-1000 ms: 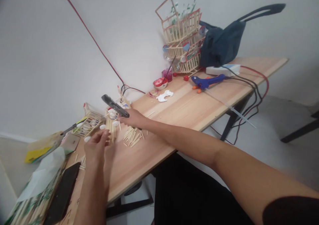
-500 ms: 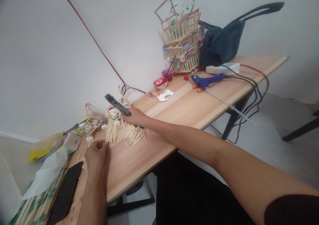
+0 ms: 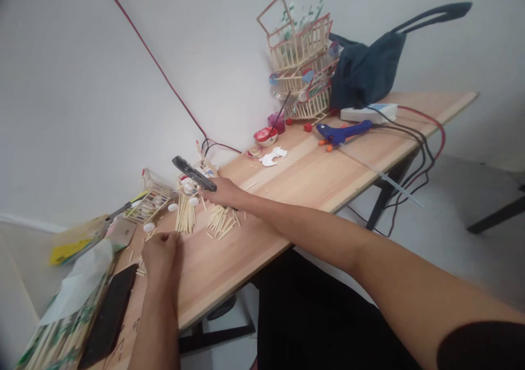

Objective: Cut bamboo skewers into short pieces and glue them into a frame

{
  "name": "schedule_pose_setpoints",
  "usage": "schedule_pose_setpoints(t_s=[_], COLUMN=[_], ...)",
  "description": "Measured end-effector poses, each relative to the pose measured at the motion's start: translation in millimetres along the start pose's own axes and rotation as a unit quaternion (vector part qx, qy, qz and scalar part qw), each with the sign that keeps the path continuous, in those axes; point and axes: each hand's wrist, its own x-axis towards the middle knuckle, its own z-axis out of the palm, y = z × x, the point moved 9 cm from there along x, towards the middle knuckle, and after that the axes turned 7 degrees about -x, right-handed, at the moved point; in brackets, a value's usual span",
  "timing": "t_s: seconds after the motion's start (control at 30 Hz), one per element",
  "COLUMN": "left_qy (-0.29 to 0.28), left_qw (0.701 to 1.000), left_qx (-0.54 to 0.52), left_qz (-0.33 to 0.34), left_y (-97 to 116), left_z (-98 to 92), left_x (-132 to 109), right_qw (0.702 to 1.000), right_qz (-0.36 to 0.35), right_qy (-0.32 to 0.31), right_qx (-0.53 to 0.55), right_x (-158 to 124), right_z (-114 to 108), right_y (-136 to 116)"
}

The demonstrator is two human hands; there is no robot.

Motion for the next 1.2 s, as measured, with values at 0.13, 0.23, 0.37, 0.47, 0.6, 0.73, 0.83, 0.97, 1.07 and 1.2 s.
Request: schedule_pose_setpoints(t_s=[0.13, 0.23, 0.37, 0.47, 0.6, 0.73, 0.83, 0.97, 1.07, 1.2], left_qy=[0.053, 0.175, 0.329, 0.375, 0.377, 0.317, 0.276, 0.178, 0.119, 0.083], left_qw=[0.998, 0.982, 0.917, 0.850, 0.798, 0.804, 0.798, 0.814, 0.803, 0.772], left_qx=[-0.026, -0.070, -0.224, -0.361, -0.458, -0.492, -0.525, -0.542, -0.573, -0.622], left_qz=[-0.014, -0.019, 0.011, 0.074, 0.110, 0.101, 0.110, 0.114, 0.117, 0.098], left_y=[-4, -5, 0, 9, 16, 18, 19, 29, 36, 38], left_z=[-13.0, -43.0, -82.1, -97.8, -102.9, -93.7, -86.5, -68.7, -57.8, -50.8], left_x=[-2, -10, -33, -46, -49, -39, -35, -28, -25, -22], right_qw=[1.000, 1.000, 0.999, 0.998, 0.998, 0.996, 0.991, 0.988, 0.988, 0.979], right_qz=[0.000, -0.005, -0.032, -0.037, -0.032, -0.052, -0.074, -0.093, -0.095, -0.122], right_qy=[0.003, 0.002, 0.014, 0.012, 0.015, 0.053, 0.088, 0.081, 0.022, -0.076], right_qx=[-0.016, -0.022, -0.022, -0.042, -0.055, -0.057, -0.067, -0.094, -0.120, -0.143], right_x=[-2, -2, -1, -1, -2, -3, -5, -8, -8, -13], right_z=[-2, -4, -8, -10, -12, -23, -33, -33, -18, 7], right_y=[-4, -6, -12, -15, -16, -21, -29, -35, -33, -33])
